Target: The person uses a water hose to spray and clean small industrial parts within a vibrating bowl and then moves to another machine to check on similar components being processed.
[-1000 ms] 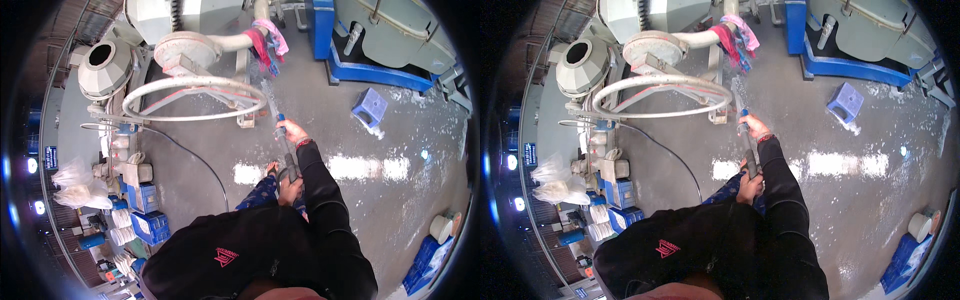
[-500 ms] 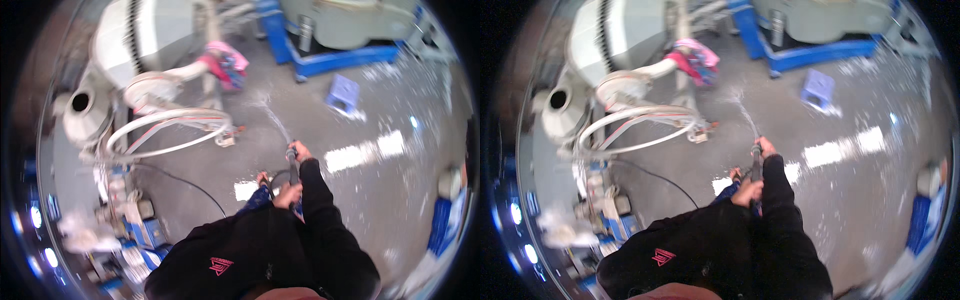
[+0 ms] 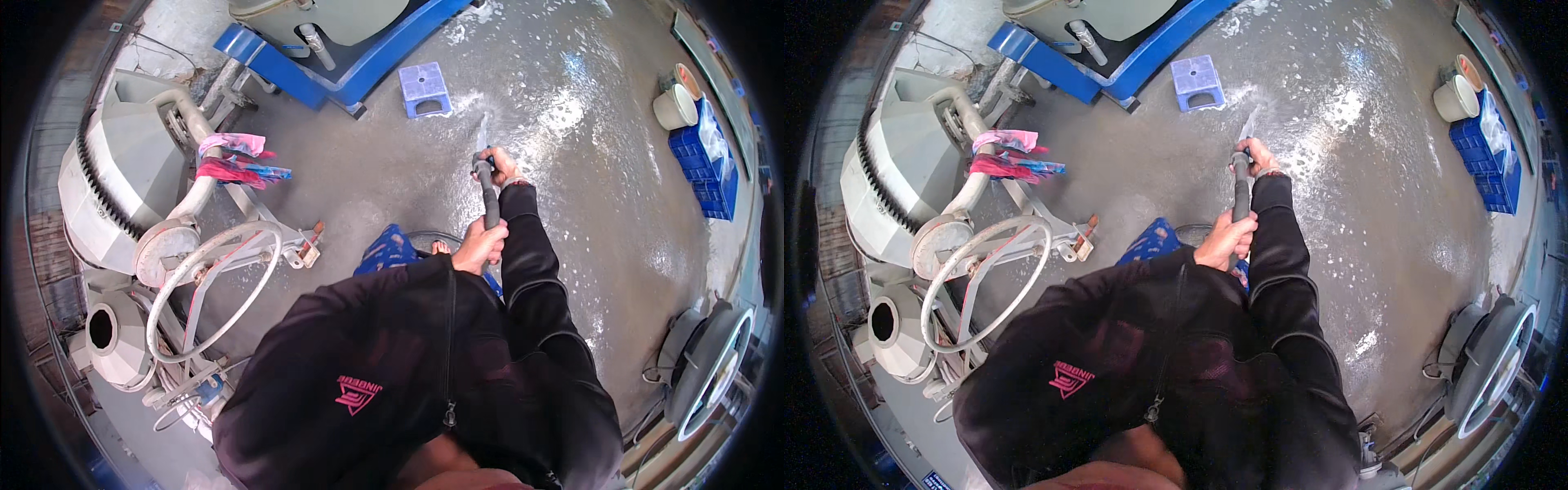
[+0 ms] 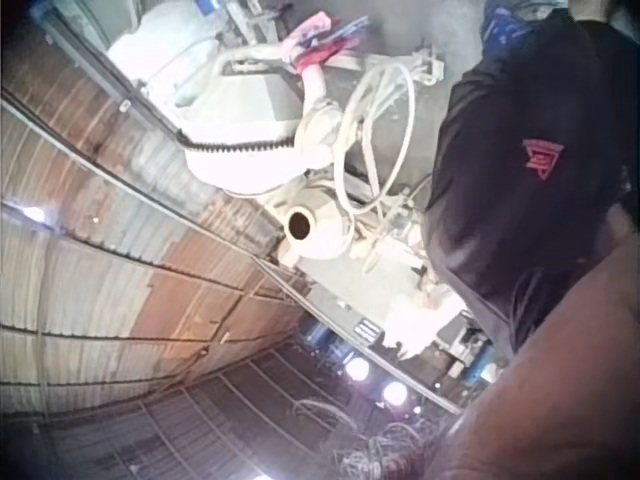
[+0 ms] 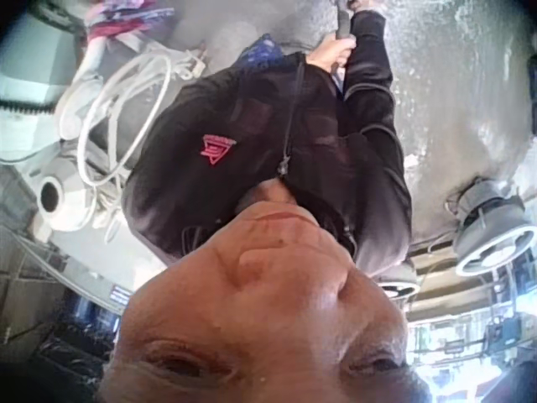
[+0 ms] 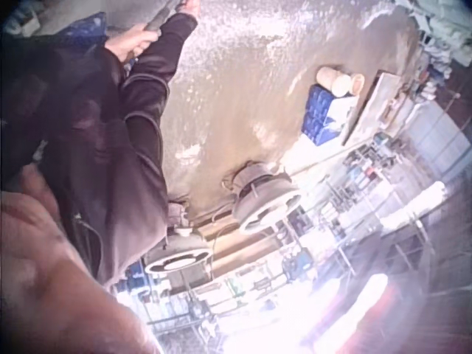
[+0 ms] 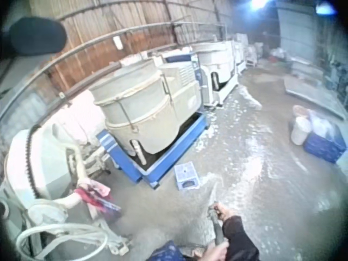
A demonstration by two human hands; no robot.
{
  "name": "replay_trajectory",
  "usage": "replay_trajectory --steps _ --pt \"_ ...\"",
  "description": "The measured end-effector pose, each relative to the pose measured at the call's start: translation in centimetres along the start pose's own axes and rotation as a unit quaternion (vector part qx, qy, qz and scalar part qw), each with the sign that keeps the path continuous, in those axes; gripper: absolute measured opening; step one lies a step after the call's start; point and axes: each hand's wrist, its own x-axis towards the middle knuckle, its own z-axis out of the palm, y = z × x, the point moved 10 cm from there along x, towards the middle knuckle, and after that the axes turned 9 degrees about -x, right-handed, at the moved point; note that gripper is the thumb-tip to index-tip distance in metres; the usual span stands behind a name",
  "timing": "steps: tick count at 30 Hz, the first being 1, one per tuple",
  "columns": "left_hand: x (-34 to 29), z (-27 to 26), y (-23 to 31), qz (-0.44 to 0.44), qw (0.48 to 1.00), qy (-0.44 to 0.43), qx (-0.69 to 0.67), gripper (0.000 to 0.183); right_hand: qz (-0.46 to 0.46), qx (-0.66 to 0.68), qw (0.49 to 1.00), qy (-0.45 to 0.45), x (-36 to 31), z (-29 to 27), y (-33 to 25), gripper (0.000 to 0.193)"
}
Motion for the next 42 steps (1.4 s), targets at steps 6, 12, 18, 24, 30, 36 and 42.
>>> replay_trajectory --steps 6,12,18,24,30,36,42 --pt "1.4 3.0 1.5 0.023 0.999 0.019 -0.039 0.009 -0.038 -0.084 0.99 -0.102 -0.8 2.3 -6.1 0.02" --pt "6.9 3.7 7.2 0.037 0.994 0.011 -0.101 0.012 -0.078 -0.142 0.985 -0.053 2.0 5.2 -15.2 0.02" --pt "13.9 5.5 15.5 0.031 0.993 0.038 -0.106 0.012 -0.096 -0.164 0.982 0.018 8.2 5.4 -24.5 0.017" --pt "19.5 10.7 20.2 -0.064 0.994 -0.032 -0.077 0.012 -0.132 -0.258 0.951 0.11 10.1 -1.0 -33.5 0.019" --pt "24.5 14.7 20.3 -0.184 0.978 -0.101 -0.002 0.009 -0.1 -0.143 0.957 0.23 8.6 -11.5 -32.0 0.013" --pt "26.5 20.5 17.2 -0.234 0.961 -0.146 0.027 0.005 -0.01 0.03 0.961 0.273 5.0 -20.4 -31.3 0.012" --pt "30.6 26.9 12.2 -0.215 0.962 -0.16 0.05 0.007 -0.073 0.057 0.948 0.304 2.8 -28.3 -36.1 0.014"
